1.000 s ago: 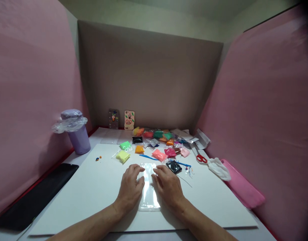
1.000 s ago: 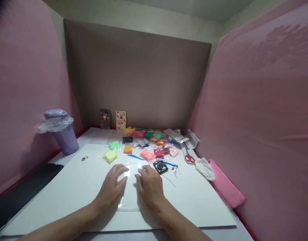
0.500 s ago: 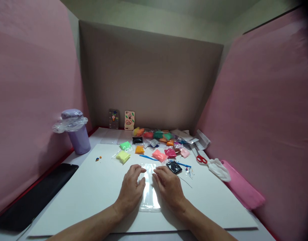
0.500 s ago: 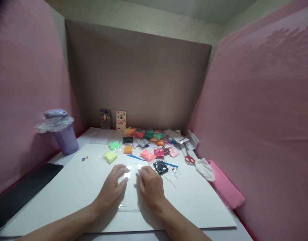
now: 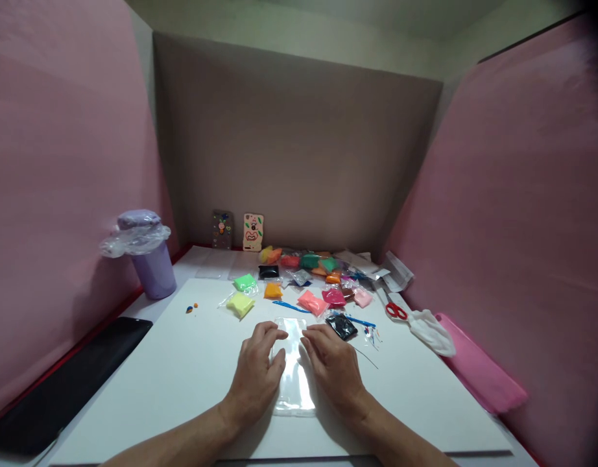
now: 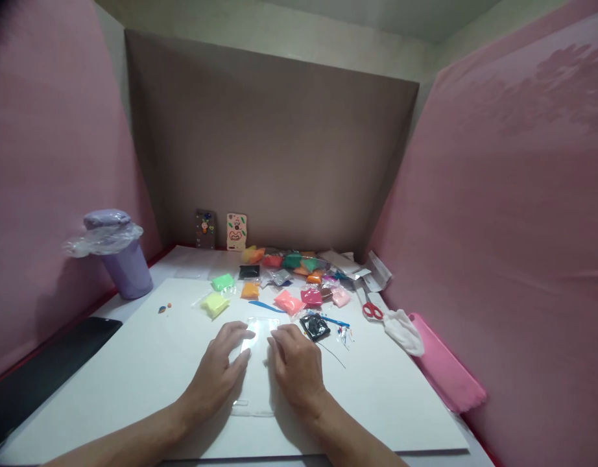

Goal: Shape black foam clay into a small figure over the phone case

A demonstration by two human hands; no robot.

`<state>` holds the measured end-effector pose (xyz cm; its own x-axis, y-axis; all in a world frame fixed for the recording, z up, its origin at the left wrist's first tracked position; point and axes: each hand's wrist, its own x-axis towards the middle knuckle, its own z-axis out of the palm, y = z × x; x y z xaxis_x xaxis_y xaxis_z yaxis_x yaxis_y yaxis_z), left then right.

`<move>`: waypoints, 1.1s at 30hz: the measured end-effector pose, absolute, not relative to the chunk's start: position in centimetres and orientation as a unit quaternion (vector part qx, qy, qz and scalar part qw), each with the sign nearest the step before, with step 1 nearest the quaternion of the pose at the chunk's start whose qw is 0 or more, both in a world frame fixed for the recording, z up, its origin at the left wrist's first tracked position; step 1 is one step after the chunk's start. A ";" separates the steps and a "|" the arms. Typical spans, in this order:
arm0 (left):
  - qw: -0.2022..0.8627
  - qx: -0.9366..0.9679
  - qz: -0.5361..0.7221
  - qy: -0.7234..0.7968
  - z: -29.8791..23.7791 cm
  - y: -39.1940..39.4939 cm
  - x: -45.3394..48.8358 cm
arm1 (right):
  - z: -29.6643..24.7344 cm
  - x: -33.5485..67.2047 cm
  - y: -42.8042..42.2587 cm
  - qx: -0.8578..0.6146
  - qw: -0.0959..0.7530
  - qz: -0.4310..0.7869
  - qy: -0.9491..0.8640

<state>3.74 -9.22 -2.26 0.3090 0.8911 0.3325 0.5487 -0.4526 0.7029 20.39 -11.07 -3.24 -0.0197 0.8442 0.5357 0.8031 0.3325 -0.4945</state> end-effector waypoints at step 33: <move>0.214 0.784 0.329 0.480 -2.8 -9.2 3.7 | -3.4 20.3 -11.1 -0.565 0.432 0.013 -0.703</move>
<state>3.73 -9.19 -2.78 0.3224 0.8942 0.3107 0.6117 -0.4473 0.6525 20.32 -11.08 -3.37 0.0115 0.8047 0.5936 0.7831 0.3619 -0.5058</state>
